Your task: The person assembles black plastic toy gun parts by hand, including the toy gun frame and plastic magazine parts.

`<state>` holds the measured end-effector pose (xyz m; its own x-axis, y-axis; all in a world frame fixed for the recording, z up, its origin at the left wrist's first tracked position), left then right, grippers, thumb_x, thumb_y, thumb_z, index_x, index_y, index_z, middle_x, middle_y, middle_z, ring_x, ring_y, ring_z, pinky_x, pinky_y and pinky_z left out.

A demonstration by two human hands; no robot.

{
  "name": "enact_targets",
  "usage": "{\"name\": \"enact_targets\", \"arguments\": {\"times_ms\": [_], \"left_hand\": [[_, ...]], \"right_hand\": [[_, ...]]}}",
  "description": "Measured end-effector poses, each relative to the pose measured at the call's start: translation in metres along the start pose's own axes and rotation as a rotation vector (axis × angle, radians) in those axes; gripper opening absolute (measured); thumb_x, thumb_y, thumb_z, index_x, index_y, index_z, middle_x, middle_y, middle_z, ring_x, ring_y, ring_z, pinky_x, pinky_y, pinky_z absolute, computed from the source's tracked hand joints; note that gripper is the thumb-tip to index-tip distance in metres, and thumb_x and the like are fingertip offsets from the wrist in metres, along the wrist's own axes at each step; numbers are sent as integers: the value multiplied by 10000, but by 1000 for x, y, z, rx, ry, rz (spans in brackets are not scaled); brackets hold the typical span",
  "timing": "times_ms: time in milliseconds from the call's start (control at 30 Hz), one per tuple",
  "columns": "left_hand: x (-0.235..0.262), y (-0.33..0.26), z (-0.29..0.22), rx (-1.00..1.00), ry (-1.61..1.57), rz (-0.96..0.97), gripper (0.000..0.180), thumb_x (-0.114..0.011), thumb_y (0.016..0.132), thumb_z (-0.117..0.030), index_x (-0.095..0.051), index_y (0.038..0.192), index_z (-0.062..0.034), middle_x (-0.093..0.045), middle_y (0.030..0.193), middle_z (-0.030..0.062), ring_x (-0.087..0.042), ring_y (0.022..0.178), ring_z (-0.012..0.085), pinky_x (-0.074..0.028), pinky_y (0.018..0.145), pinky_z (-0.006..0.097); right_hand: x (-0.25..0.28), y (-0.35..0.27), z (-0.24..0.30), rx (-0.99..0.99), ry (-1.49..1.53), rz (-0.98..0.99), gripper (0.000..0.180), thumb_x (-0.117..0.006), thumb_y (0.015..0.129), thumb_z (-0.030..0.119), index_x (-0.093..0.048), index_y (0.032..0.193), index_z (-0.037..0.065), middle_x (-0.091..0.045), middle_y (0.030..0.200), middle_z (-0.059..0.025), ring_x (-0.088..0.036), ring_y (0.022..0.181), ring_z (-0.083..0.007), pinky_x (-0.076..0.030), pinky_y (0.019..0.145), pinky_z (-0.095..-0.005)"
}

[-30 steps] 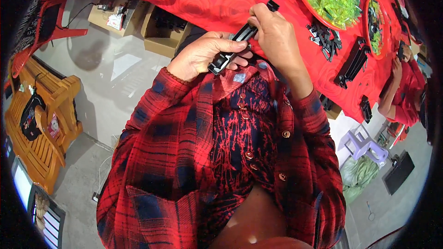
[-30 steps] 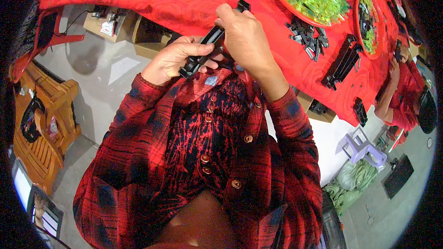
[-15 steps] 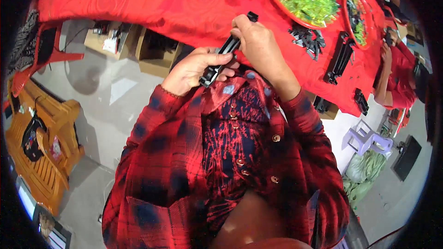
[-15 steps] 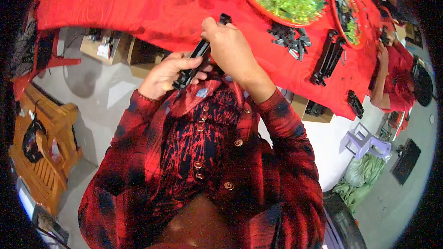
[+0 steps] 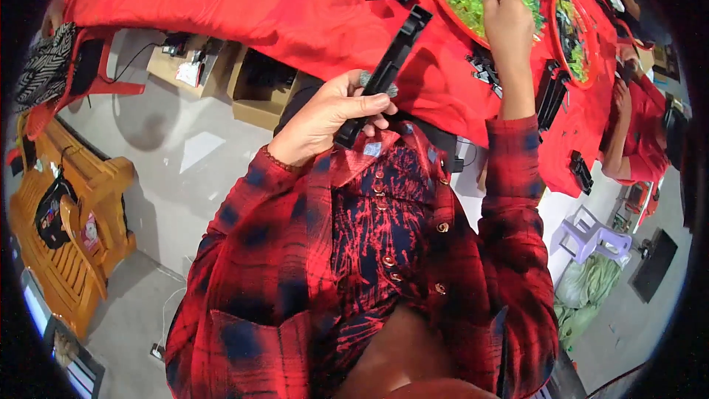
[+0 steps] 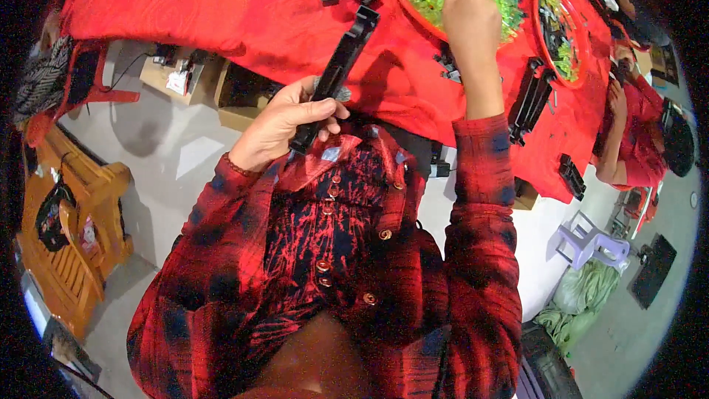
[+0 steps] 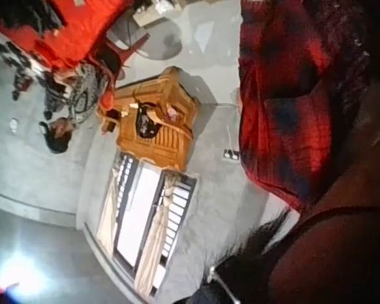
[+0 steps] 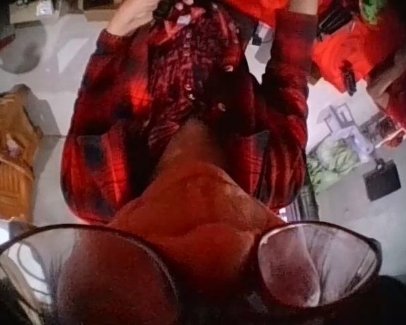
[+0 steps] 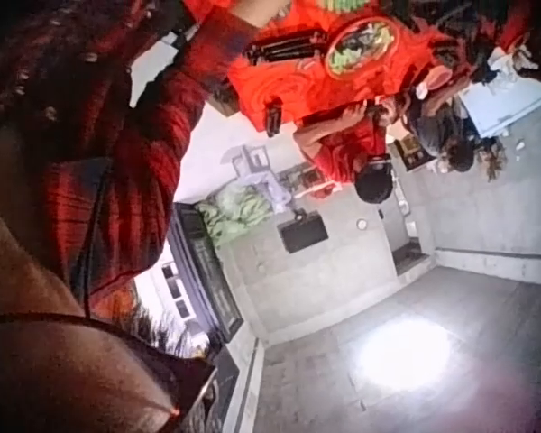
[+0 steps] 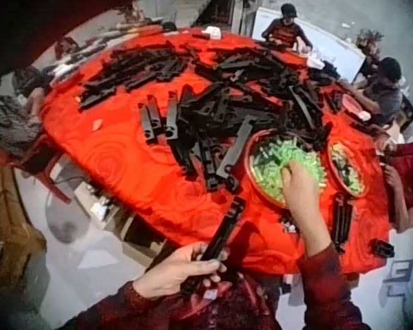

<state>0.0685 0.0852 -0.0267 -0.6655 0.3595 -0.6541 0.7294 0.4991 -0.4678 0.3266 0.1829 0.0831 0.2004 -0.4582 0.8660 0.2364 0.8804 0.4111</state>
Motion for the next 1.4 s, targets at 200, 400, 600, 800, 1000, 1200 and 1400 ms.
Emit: {"name": "enact_targets", "arguments": {"times_ms": [200, 400, 600, 800, 1000, 1200, 1400], "left_hand": [[-13, -10, -8, -83, -32, 94, 406, -649, 968, -284, -538, 1245, -9, -676, 1008, 98, -648, 788, 124, -533, 666, 247], [-2, -9, 4, -63, -79, 66, 600, -375, 1036, -533, -559, 1284, -17, -683, 1025, 112, -594, 735, 116, -504, 634, 250], [-4, -9, 18, 36, -391, 175, 515, -333, 1077, -422, -547, 1307, -15, -681, 1046, 147, -622, 757, 167, -540, 672, 296], [-2, -10, 28, 13, -524, 201, 481, -337, 1079, -395, -545, 1290, -15, -682, 1062, 176, -650, 779, 207, -544, 665, 318], [-6, -14, 32, 8, -591, 257, 470, -343, 1077, -391, -546, 1289, -24, -683, 1052, 174, -653, 772, 221, -545, 671, 341], [-5, -17, 40, -3, -461, 284, 391, -408, 1064, -370, -608, 1203, -64, -686, 1053, 108, -647, 817, 194, -544, 727, 335], [11, -20, 34, -177, -302, -18, 338, -459, 1059, -262, -574, 1290, -44, -644, 1216, 55, -604, 1121, 166, -472, 1001, 339]], "right_hand": [[37, -14, 32, 94, -44, -321, 186, -649, 907, 173, -685, 1048, 56, -644, 975, -145, -627, 921, -371, -518, 788, -459], [47, -77, 112, 176, 483, -76, 173, -632, 860, 11, -689, 1020, 45, -618, 1005, -134, -577, 938, -288, -473, 837, -377], [43, -115, 131, 84, 560, 24, 207, -640, 844, -38, -688, 1030, 40, -564, 1105, -165, -556, 1024, -286, -480, 853, -356], [40, -130, 137, 87, 598, 68, 176, -632, 875, -25, -688, 1029, 40, -550, 1130, -165, -560, 1028, -273, -504, 812, -336], [39, -145, 142, 99, 627, 91, 168, -599, 892, -37, -677, 1030, 19, -545, 1140, -164, -573, 1000, -263, -515, 793, -334], [28, -160, 152, 122, 568, 143, 351, -674, 783, 21, -646, 1133, 37, -506, 1221, -206, -495, 1148, -368, -421, 958, -439], [12, -167, 165, 157, 249, 301, 540, -705, 721, 123, -557, 1228, 13, -365, 1427, -247, -344, 1312, -436, -279, 1068, -530]]}}
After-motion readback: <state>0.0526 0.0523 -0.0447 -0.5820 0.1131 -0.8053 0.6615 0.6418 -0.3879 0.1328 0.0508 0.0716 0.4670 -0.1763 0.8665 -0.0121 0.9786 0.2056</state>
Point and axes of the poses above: each hand's wrist, its own y-axis towards the middle knuckle, its own x-axis out of the back of the hand, z = x × y, the point moved 10 cm from there along y, towards the middle knuckle
